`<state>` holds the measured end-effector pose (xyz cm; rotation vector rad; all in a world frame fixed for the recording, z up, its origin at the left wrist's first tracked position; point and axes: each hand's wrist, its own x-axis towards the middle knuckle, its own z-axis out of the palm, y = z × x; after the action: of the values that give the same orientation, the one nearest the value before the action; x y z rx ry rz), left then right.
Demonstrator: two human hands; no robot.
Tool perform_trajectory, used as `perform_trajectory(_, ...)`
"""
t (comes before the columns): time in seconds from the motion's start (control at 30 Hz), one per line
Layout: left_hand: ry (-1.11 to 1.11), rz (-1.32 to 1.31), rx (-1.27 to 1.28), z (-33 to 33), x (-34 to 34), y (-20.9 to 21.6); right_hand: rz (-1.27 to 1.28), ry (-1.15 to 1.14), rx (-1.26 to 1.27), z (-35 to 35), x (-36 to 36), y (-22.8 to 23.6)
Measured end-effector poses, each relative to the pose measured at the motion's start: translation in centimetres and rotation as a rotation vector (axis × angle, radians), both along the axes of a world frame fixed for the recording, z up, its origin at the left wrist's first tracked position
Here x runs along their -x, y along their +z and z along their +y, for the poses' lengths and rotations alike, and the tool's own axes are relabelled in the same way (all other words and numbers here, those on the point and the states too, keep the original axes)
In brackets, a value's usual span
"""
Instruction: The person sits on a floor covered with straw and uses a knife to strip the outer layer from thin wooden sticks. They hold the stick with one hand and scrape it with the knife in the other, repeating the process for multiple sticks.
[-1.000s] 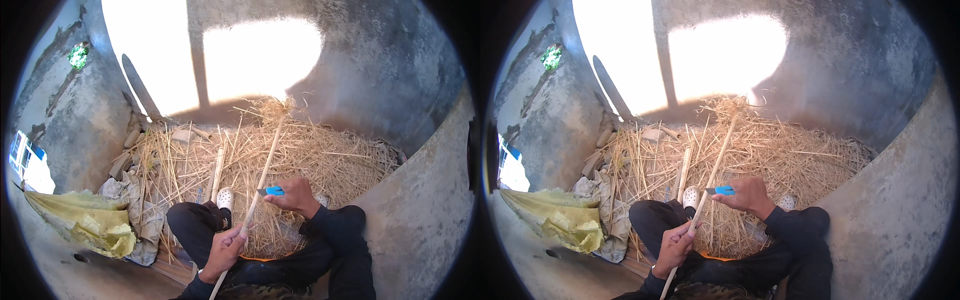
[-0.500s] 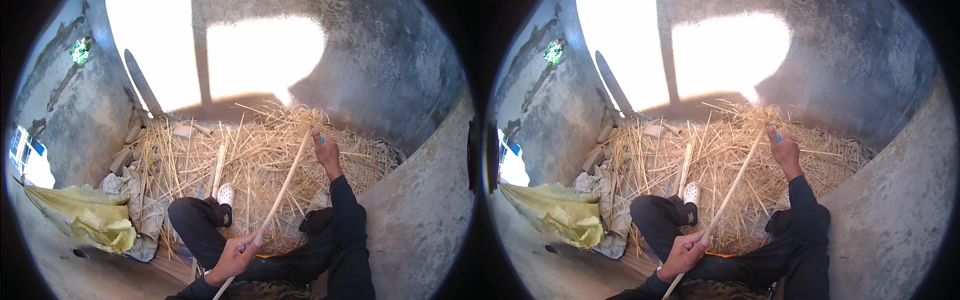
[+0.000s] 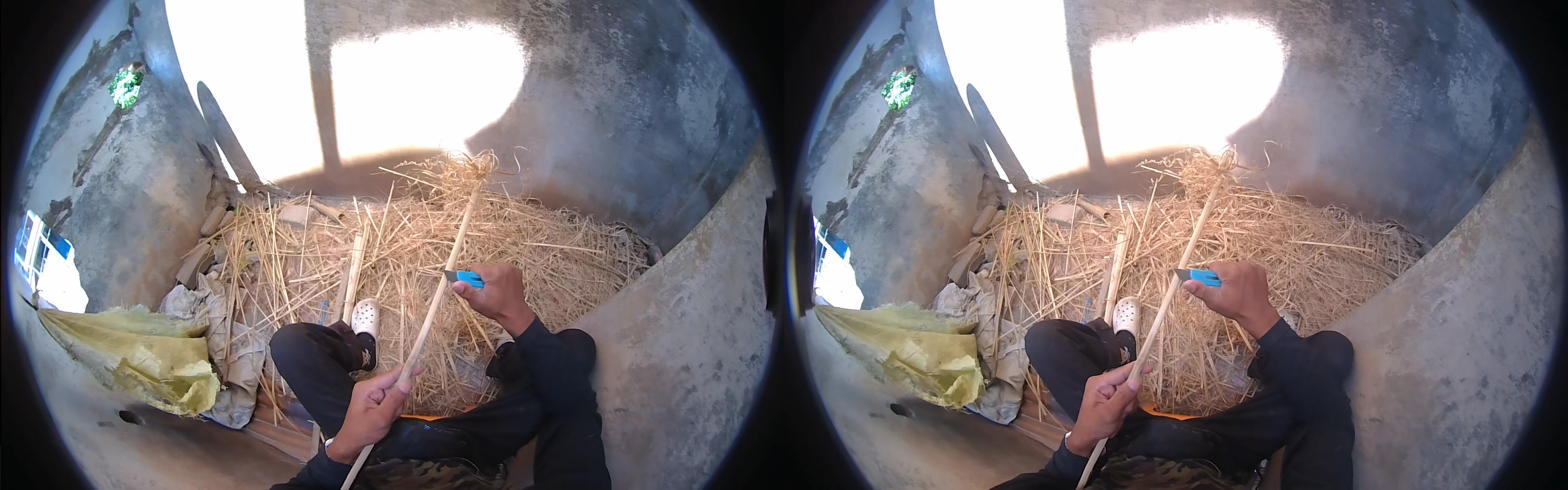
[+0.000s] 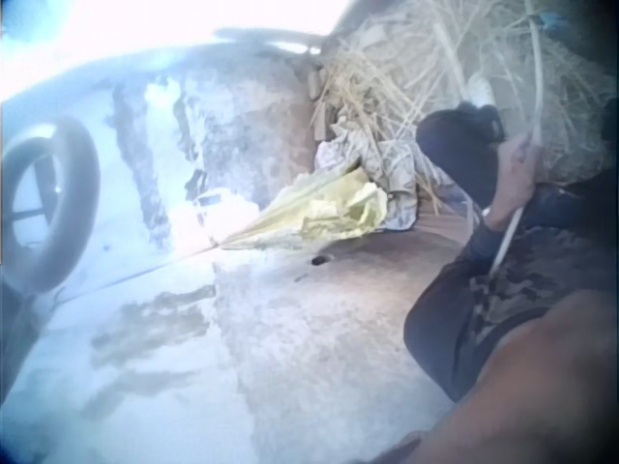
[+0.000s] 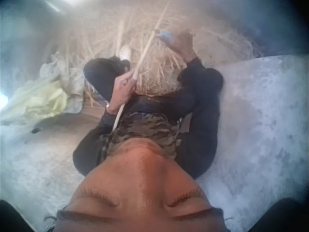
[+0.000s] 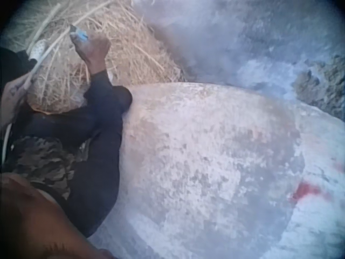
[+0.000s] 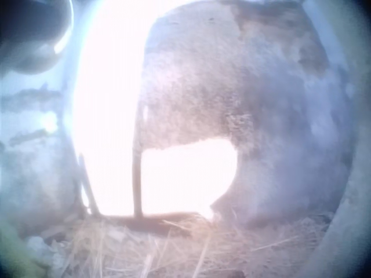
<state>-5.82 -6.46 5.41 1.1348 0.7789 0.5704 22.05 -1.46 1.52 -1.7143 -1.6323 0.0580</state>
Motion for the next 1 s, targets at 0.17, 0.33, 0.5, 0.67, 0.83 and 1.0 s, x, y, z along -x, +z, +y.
perform_trajectory(0.17, -0.01, -0.015, 0.006, 0.5, -0.3, -0.4, -0.108, 0.19, -0.048, -2.3, 2.5, -0.3)
perform_trajectory(0.33, -0.004, 0.055, -0.037, -0.6, 0.0, 0.6, -0.038, -0.07, -0.036, 1.2, -2.1, -0.3)
perform_trajectory(0.5, -0.033, -0.044, 0.044, -0.4, 0.1, -0.6, -0.01, -0.017, 0.008, -0.5, -0.9, -0.1)
perform_trajectory(0.67, -0.05, -0.022, 0.045, -1.3, 0.7, -0.4, -0.046, 0.003, -0.041, -0.1, -0.4, -2.2)
perform_trajectory(0.83, -0.085, 0.02, 0.04, -2.4, 0.5, -0.4, -0.025, -0.18, -0.102, 1.2, -4.9, -1.4)
perform_trajectory(1.0, -0.163, 0.035, 0.035, -2.9, 1.0, -0.2, -0.055, -0.39, -0.07, 2.0, -9.5, -1.0)
